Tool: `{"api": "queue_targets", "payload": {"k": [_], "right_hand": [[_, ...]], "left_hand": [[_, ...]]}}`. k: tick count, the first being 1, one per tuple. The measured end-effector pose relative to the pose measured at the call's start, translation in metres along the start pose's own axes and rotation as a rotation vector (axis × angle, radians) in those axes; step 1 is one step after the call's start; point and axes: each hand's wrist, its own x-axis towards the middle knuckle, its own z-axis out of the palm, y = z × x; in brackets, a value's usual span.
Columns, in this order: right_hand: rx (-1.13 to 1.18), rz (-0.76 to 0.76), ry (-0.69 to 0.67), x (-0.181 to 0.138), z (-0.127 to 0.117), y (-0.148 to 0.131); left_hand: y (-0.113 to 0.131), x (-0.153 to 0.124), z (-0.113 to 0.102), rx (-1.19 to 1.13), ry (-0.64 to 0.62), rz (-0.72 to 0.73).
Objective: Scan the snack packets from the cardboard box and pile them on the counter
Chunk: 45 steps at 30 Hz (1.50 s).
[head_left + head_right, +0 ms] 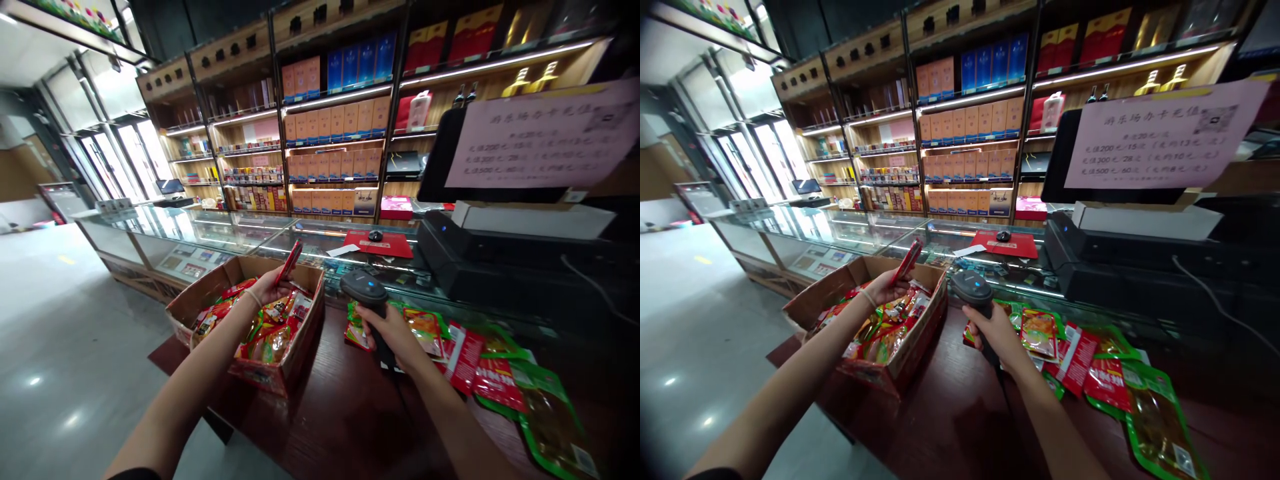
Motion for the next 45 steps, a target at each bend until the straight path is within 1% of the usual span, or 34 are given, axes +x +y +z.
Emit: {"api": "queue_targets", "payload": {"k": [3,6,8,10,11,13,15,19,21,23,26,28,30,35,39,42,45], "right_hand": [[-0.027,-0.004,-0.017,0.001,-0.001,0.003],[-0.033,-0.006,-0.017,0.002,-0.003,0.006],[-0.027,-0.006,-0.017,0.003,-0.003,0.007],[-0.018,-0.005,-0.009,0.002,-0.003,0.005],[-0.015,-0.004,-0.001,0.002,-0.002,0.004],[-0.013,-0.003,0.011,0.001,-0.002,0.001],[-0.006,-0.004,0.019,0.000,-0.002,-0.002],[0.016,-0.017,0.022,-0.001,-0.005,-0.004],[0.027,-0.015,0.020,-0.001,-0.007,-0.004],[0.038,-0.017,0.021,-0.001,-0.008,-0.005],[0.055,-0.031,0.029,-0.002,-0.009,-0.008],[0.072,-0.033,0.035,-0.002,-0.010,-0.009],[0.080,-0.032,0.037,-0.002,-0.010,-0.010],[0.083,-0.039,0.037,-0.002,-0.013,-0.008],[0.107,-0.027,0.055,-0.001,-0.015,-0.007],[0.106,-0.033,0.059,-0.001,-0.017,-0.007],[0.100,-0.040,0.066,-0.001,-0.018,-0.007]], "left_hand": [[0.003,-0.003,0.002,0.003,-0.020,-0.033],[0.003,-0.005,0.005,0.082,-0.031,-0.058],[0.001,-0.005,0.008,0.176,0.011,-0.069],[-0.003,-0.005,0.010,0.270,0.044,-0.038],[-0.005,-0.006,0.012,0.313,0.034,-0.014],[-0.010,-0.006,0.014,0.400,-0.027,0.025],[-0.012,-0.006,0.014,0.525,-0.063,0.034],[-0.011,-0.006,0.011,0.870,0.004,-0.001],[-0.008,-0.006,0.009,0.961,0.033,0.009],[-0.006,-0.006,0.009,0.920,0.058,0.093],[-0.002,-0.006,0.009,0.658,0.100,0.261],[0.000,-0.008,0.010,0.511,0.111,0.310],[0.002,-0.009,0.011,0.453,0.099,0.315],[-0.002,-0.011,0.017,0.449,0.042,0.320],[-0.005,-0.005,0.016,0.466,0.102,0.428],[-0.006,0.000,0.012,0.480,0.146,0.480],[-0.006,0.004,0.008,0.539,0.156,0.564]]}}
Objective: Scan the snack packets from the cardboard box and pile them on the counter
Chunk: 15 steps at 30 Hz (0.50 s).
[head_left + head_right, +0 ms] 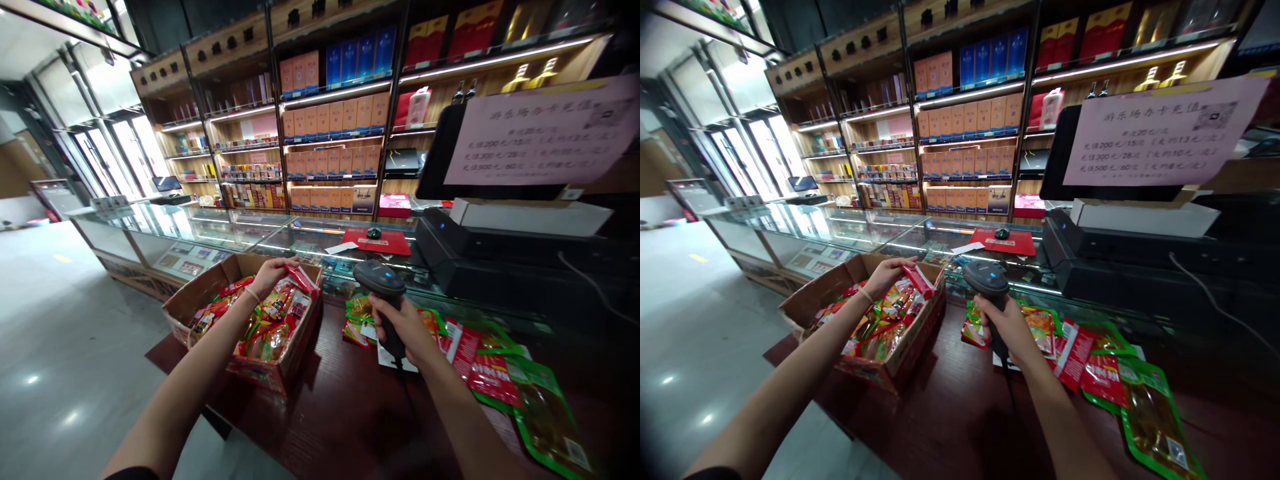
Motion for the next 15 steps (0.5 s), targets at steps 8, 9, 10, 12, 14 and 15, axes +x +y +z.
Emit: {"api": "queue_targets", "payload": {"k": [8,9,10,12,14,15], "right_hand": [[-0.051,0.011,-0.058,0.001,0.004,0.002],[-0.063,0.015,-0.064,0.000,0.005,0.002],[-0.073,0.016,-0.070,0.000,0.006,0.002],[-0.080,0.013,-0.073,-0.001,0.007,0.001],[-0.074,0.018,-0.067,-0.002,0.008,0.000],[-0.069,0.024,-0.062,-0.002,0.008,-0.001]], "left_hand": [[-0.006,0.008,-0.001,-0.025,0.146,0.064],[-0.006,0.008,-0.002,-0.041,0.152,0.056],[-0.005,0.008,-0.002,-0.056,0.151,0.045],[-0.001,0.006,-0.001,-0.097,0.138,0.019],[0.005,0.003,0.000,-0.156,0.109,0.007],[0.008,0.002,0.001,-0.190,0.083,0.012]]}}
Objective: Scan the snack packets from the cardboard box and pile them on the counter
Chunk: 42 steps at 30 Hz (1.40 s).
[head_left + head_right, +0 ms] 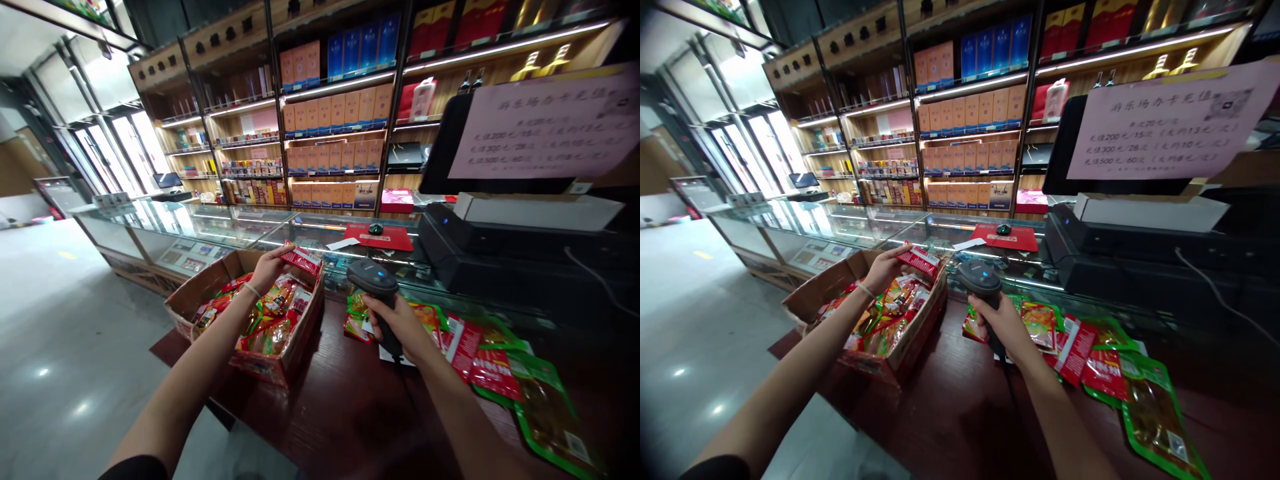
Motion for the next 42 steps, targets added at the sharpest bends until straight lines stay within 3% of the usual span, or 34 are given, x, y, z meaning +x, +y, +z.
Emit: {"api": "queue_targets", "payload": {"k": [4,10,22,28,31,33,38,40,42], "right_hand": [[0.006,0.004,0.008,-0.002,-0.001,-0.002],[-0.047,-0.014,-0.006,-0.003,-0.001,-0.003],[-0.089,0.003,-0.045,-0.005,0.000,-0.002],[-0.071,-0.033,0.021,-0.004,-0.019,-0.011],[-0.053,-0.078,0.129,-0.008,-0.051,-0.024],[-0.017,-0.111,0.229,-0.013,-0.078,-0.034],[0.018,-0.169,0.439,-0.034,-0.137,-0.051],[0.021,-0.193,0.479,-0.043,-0.154,-0.053],[0.023,-0.213,0.520,-0.050,-0.166,-0.054]], "left_hand": [[0.008,-0.005,0.004,-0.055,-0.107,0.008],[-0.002,0.000,0.003,0.106,0.035,0.096],[-0.005,0.000,0.001,0.196,0.039,0.150],[0.001,-0.002,0.021,0.277,-0.028,0.131],[-0.004,0.002,0.050,0.434,-0.187,0.144],[-0.015,0.005,0.080,0.576,-0.314,0.169],[-0.057,0.005,0.189,0.747,-0.589,0.301],[-0.075,0.005,0.236,0.701,-0.643,0.332],[-0.092,0.006,0.277,0.642,-0.651,0.271]]}}
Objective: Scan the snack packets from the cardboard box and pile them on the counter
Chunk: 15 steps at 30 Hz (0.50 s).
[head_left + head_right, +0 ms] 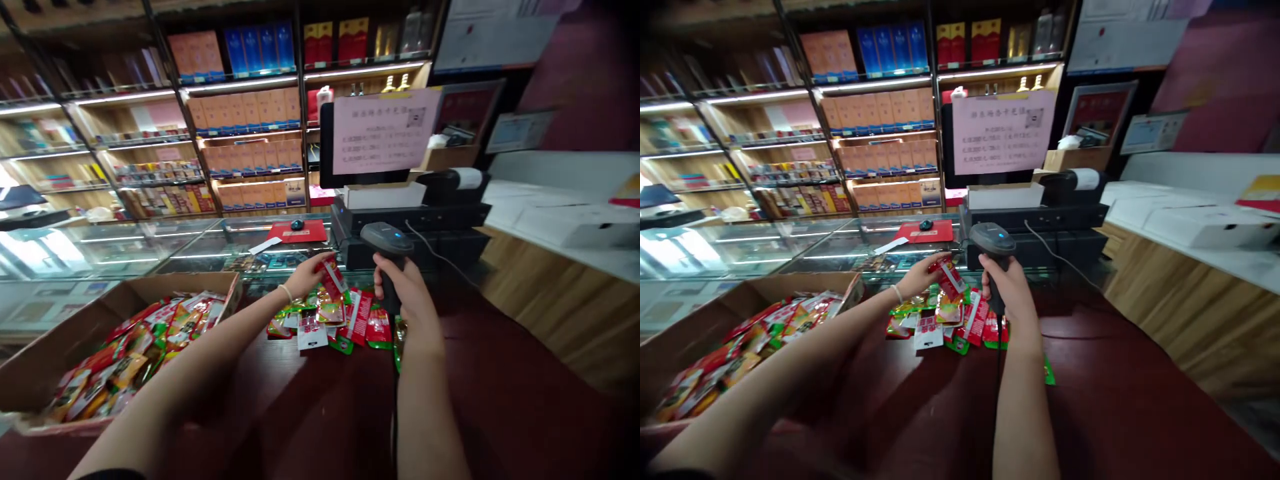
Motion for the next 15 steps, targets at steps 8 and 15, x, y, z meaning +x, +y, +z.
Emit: {"api": "queue_targets", "payload": {"k": [8,15], "right_hand": [[0.024,-0.035,0.120,-0.002,-0.029,-0.007],[0.025,-0.034,0.091,-0.001,-0.018,-0.007]], "left_hand": [[-0.019,0.024,0.070,0.515,-0.148,-0.147],[-0.010,0.006,0.032,0.774,-0.086,0.015]]}}
